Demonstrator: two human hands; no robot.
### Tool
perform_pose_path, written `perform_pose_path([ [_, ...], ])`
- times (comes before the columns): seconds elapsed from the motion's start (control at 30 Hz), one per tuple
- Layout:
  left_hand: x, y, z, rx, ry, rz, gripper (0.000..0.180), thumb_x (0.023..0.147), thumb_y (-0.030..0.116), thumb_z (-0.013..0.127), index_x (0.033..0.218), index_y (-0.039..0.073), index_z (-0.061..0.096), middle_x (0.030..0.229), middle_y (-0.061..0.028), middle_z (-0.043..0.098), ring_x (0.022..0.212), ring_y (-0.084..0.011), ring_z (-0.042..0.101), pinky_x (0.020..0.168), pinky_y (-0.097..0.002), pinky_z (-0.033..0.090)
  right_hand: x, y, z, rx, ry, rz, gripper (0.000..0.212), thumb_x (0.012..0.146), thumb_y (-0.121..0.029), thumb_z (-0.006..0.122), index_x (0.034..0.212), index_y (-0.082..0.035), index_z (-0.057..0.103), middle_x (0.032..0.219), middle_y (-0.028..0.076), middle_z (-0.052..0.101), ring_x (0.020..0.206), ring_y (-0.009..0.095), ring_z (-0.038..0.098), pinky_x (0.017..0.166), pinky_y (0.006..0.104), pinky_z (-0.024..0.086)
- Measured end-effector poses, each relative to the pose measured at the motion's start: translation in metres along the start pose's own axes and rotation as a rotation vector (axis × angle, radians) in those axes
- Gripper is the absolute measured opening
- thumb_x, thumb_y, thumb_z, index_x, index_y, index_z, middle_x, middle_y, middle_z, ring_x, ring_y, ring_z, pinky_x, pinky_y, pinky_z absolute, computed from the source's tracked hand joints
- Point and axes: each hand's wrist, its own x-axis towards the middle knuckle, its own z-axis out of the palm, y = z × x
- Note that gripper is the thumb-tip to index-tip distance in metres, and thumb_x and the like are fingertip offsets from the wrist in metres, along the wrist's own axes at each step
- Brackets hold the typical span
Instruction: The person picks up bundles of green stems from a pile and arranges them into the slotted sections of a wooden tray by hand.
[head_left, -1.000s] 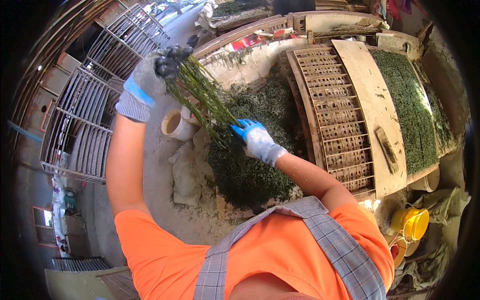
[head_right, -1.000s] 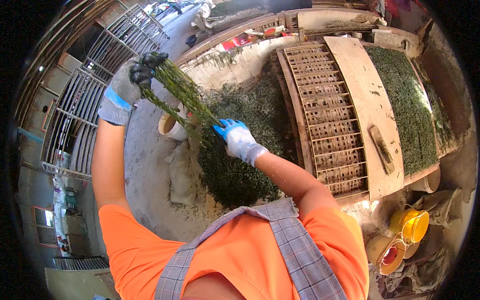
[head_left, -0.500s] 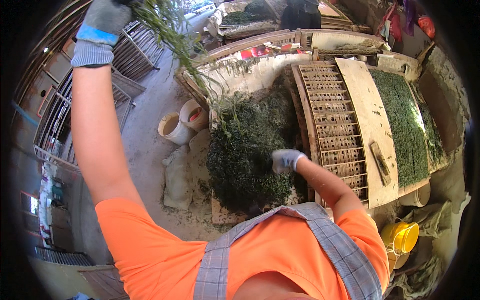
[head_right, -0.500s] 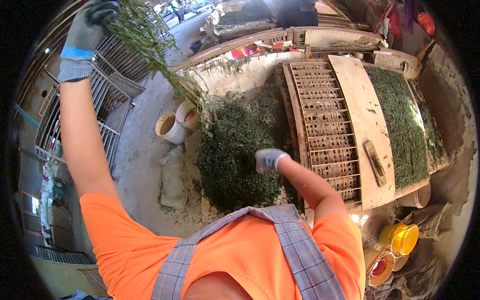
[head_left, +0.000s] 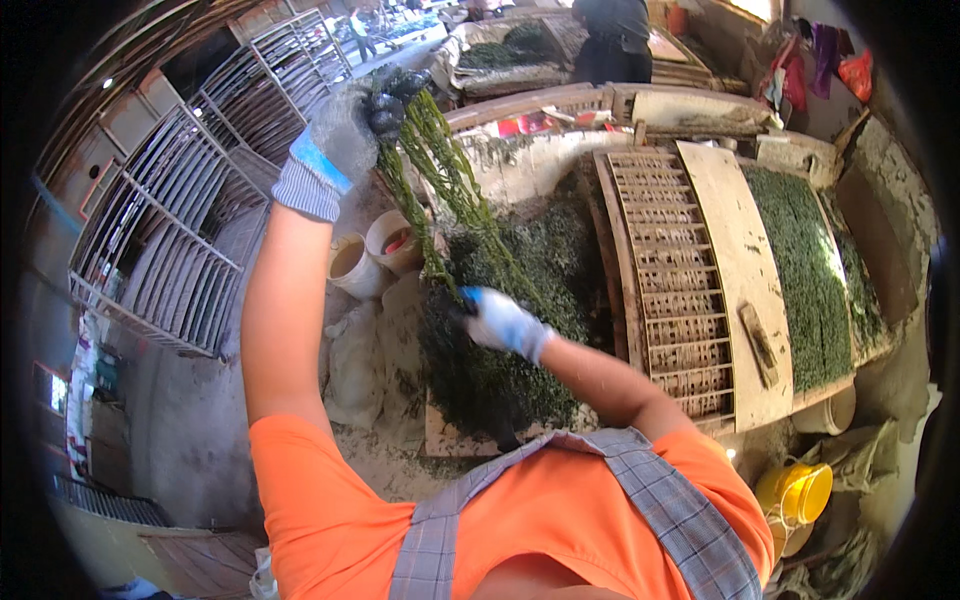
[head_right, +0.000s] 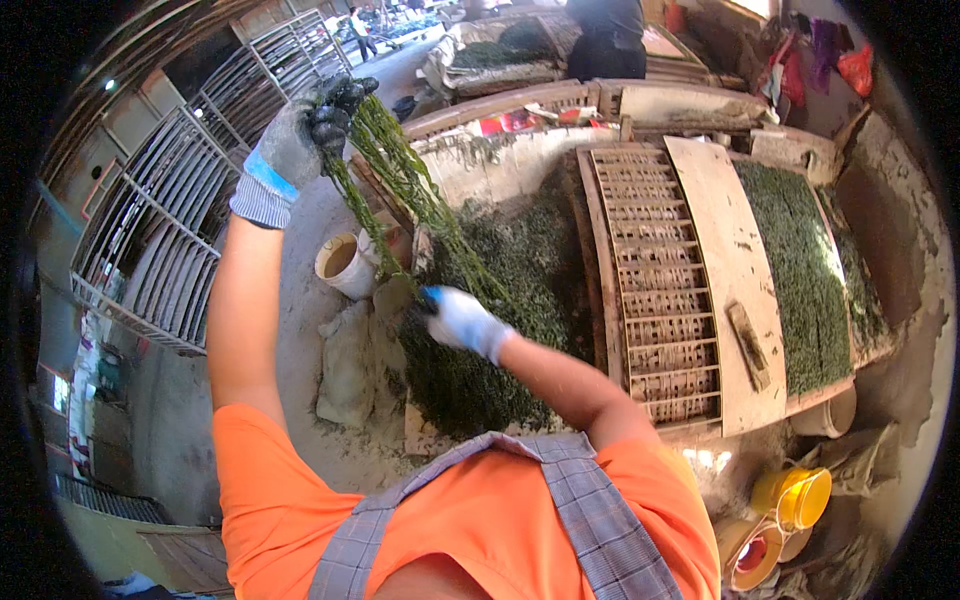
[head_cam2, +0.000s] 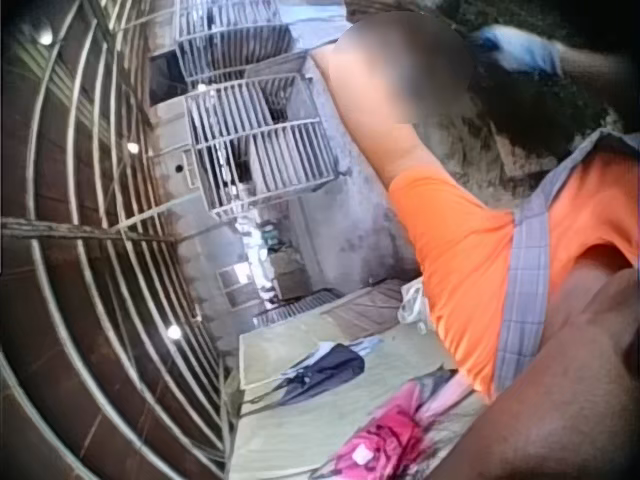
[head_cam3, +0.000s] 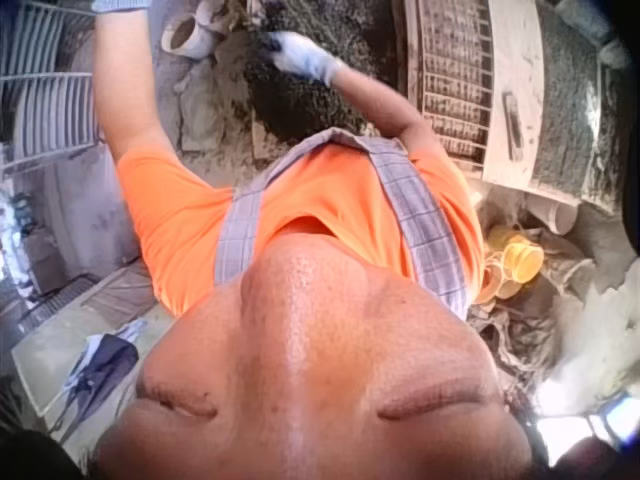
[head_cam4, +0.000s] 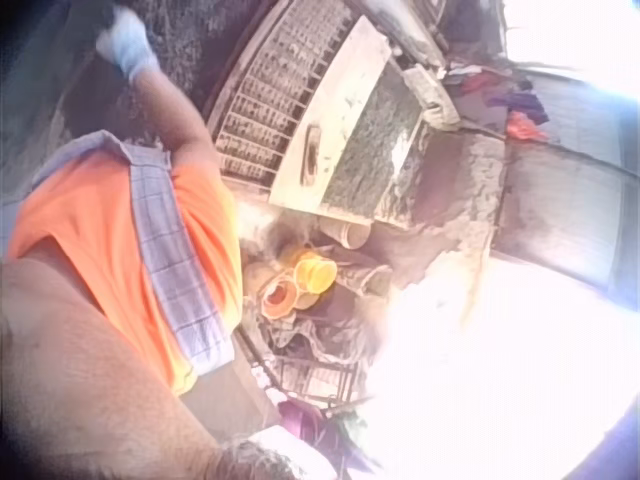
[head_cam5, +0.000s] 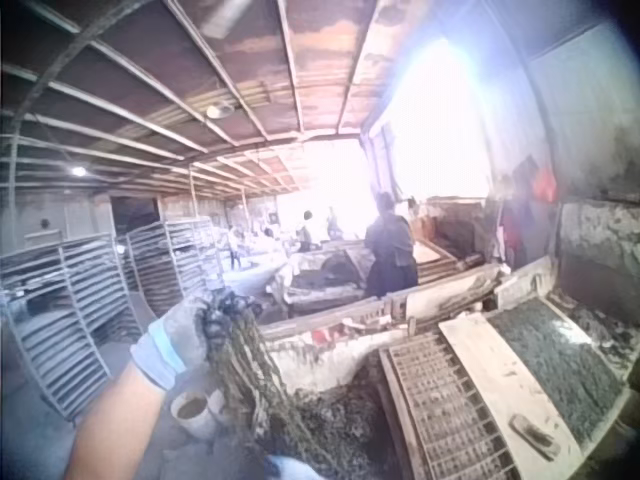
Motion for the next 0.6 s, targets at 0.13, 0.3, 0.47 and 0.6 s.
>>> perform_pose_path([
  [0.13, -0.037, 0.003, 0.001, -0.053, 0.043, 0.053, 0.037, 0.097, 0.021, 0.04, 0.126, 0.001, 0.051, 0.108, -0.0105, 0.063, 0.063, -0.0031, 0.047, 0.054, -0.0174, 0.04, -0.075, 0.049, -0.018, -0.148, -0.472, 0.409, 0.025, 0.087, -0.026, 0.057, 0.099, -0.006, 0.064, 0.082, 0.019, 0.066, 0.075, 0.031, 0.064, 0.066, 0.0399, 0.052],
  [0.3, -0.059, -0.076, -0.011, -0.065, -0.097, -0.176, 0.04, 0.094, 0.019, 0.044, 0.126, -0.003, 0.051, 0.119, -0.015, 0.061, 0.099, -0.0194, 0.063, 0.086, -0.0333, 0.053, -0.009, -0.083, -0.095, -0.426, 0.044, -0.222, 0.02, 0.085, -0.026, 0.058, 0.096, -0.011, 0.065, 0.071, 0.018, 0.064, 0.065, 0.03, 0.064, 0.059, 0.04, 0.052],
  [0.47, -0.081, -0.114, 0.015, -0.366, -0.273, -0.191, 0.035, 0.096, 0.025, 0.05, 0.129, 0.015, 0.052, 0.097, -0.0055, 0.062, 0.075, -0.0121, 0.058, 0.068, -0.0308, 0.051, 0.05, -0.105, -0.147, -0.456, 0.382, -0.284, 0.024, 0.083, -0.026, 0.06, 0.105, -0.019, 0.066, 0.086, 0.015, 0.068, 0.08, 0.035, 0.066, 0.069, 0.0415, 0.054],
  [0.6, -0.082, -0.102, 0.028, -0.234, -0.099, -0.286, 0.034, 0.099, 0.027, 0.046, 0.122, 0.004, 0.055, 0.092, -0.0022, 0.062, 0.057, -0.0036, 0.046, 0.051, -0.0186, 0.04, 0.01, -0.015, -0.132, -0.255, 0.162, -0.042, 0.028, 0.088, -0.022, 0.058, 0.114, -0.016, 0.064, 0.093, 0.015, 0.069, 0.084, 0.028, 0.068, 0.074, 0.0362, 0.053],
])
